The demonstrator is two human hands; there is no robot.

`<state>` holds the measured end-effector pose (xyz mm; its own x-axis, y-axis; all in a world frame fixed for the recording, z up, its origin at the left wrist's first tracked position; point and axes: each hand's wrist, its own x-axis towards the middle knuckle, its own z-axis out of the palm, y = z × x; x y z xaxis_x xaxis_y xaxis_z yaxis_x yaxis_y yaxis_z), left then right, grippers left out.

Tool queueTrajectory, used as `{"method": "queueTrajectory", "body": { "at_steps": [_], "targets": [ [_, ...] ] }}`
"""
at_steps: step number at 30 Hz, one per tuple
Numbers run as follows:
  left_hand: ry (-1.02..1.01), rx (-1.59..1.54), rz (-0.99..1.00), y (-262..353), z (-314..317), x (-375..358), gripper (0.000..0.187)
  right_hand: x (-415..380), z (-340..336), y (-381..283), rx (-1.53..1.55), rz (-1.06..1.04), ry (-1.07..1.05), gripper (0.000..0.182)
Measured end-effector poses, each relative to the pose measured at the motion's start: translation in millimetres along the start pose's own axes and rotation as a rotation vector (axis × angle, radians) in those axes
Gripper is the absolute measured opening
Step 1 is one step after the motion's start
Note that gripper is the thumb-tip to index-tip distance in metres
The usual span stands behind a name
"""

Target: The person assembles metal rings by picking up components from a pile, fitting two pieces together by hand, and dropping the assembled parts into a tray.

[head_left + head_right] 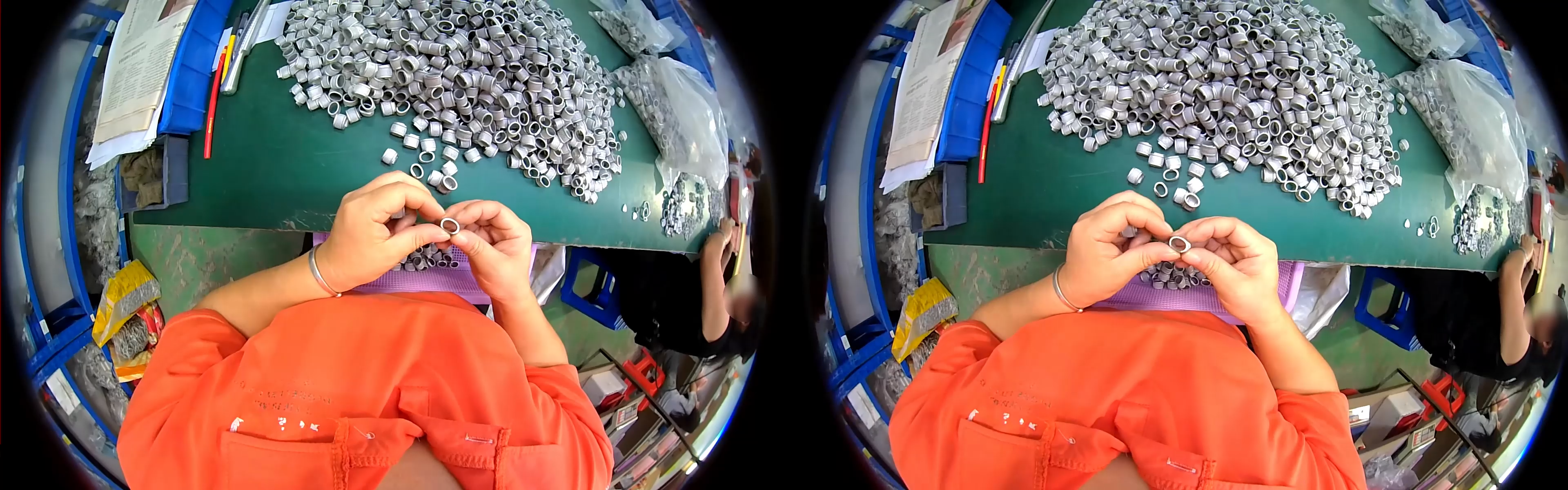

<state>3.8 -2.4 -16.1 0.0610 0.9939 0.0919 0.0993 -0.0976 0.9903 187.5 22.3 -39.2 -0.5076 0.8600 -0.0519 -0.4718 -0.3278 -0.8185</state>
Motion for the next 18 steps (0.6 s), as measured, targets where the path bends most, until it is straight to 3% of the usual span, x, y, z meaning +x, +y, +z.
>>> {"method": "queueTrajectory", "body": {
  "at_steps": [9, 14, 15, 18],
  "targets": [
    [-0.02, 0.029, 0.055, -3.4, -0.4, -0.9, 0.017, -1.1, -3.0, -2.1, -0.299, -0.187, -0.026, 0.017],
    [-0.051, -0.02, -0.058, -1.9, -1.7, -3.4, 0.017, -3.3, 5.2, 7.1, -0.212, -0.363, 0.08, 0.037],
    [-0.071, -0.03, -0.086, -3.6, -2.6, -4.8, 0.018, -2.4, 2.8, 7.4, -0.333, -0.42, 0.036, 0.044],
    [-0.101, -0.056, -0.089, -7.1, -3.3, -5.8, 0.018, -3.8, 7.7, 7.6, -0.376, -0.458, 0.069, 0.039]
  ]
}}
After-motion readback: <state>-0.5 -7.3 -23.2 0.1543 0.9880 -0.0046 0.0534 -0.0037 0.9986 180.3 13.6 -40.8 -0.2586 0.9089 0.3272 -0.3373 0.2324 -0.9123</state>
